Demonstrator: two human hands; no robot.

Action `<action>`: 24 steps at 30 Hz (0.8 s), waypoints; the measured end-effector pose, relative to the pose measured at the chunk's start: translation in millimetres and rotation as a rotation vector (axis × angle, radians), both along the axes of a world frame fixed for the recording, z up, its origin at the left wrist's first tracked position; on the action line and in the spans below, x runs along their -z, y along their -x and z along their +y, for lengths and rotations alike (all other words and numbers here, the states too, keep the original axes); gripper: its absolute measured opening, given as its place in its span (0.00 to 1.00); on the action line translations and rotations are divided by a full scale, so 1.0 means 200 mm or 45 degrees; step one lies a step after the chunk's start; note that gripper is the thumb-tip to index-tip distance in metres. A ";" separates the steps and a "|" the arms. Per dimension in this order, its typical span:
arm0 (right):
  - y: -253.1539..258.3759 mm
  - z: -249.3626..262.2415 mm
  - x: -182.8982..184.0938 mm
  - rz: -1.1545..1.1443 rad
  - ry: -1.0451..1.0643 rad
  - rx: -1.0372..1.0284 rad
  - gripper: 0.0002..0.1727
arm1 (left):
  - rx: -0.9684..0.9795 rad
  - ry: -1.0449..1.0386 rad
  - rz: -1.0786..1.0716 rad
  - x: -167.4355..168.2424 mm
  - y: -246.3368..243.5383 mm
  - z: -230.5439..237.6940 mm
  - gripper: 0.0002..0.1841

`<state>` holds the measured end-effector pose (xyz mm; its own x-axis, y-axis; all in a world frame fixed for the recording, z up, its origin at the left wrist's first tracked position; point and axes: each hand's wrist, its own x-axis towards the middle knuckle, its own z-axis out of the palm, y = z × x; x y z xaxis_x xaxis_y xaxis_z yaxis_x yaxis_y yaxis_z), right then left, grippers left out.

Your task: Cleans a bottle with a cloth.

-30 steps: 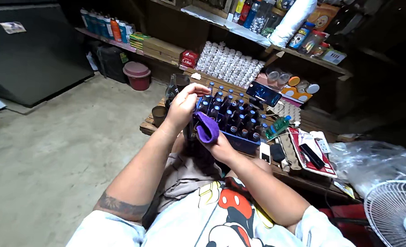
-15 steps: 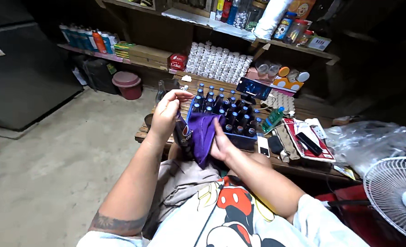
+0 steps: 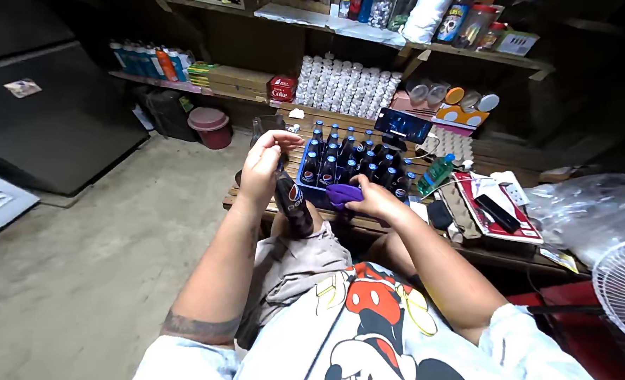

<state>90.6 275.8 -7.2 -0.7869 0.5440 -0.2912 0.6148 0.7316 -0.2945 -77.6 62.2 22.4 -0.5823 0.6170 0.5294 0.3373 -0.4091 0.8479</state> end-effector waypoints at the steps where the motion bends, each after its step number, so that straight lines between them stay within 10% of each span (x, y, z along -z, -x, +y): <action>1: -0.01 -0.02 -0.02 -0.004 -0.027 -0.049 0.41 | -0.005 0.006 0.003 0.00 0.00 0.00 0.23; 11: 0.02 -0.25 -0.20 0.887 0.085 -0.719 0.26 | 0.014 -0.028 0.067 -0.01 -0.05 0.04 0.22; 17: 0.14 -0.37 -0.03 1.617 1.006 -0.470 0.20 | -0.082 -0.148 0.155 -0.02 -0.15 0.16 0.20; 24: 0.07 -0.45 0.35 1.533 1.321 -0.151 0.61 | -0.485 -0.132 0.430 0.00 -0.25 0.13 0.21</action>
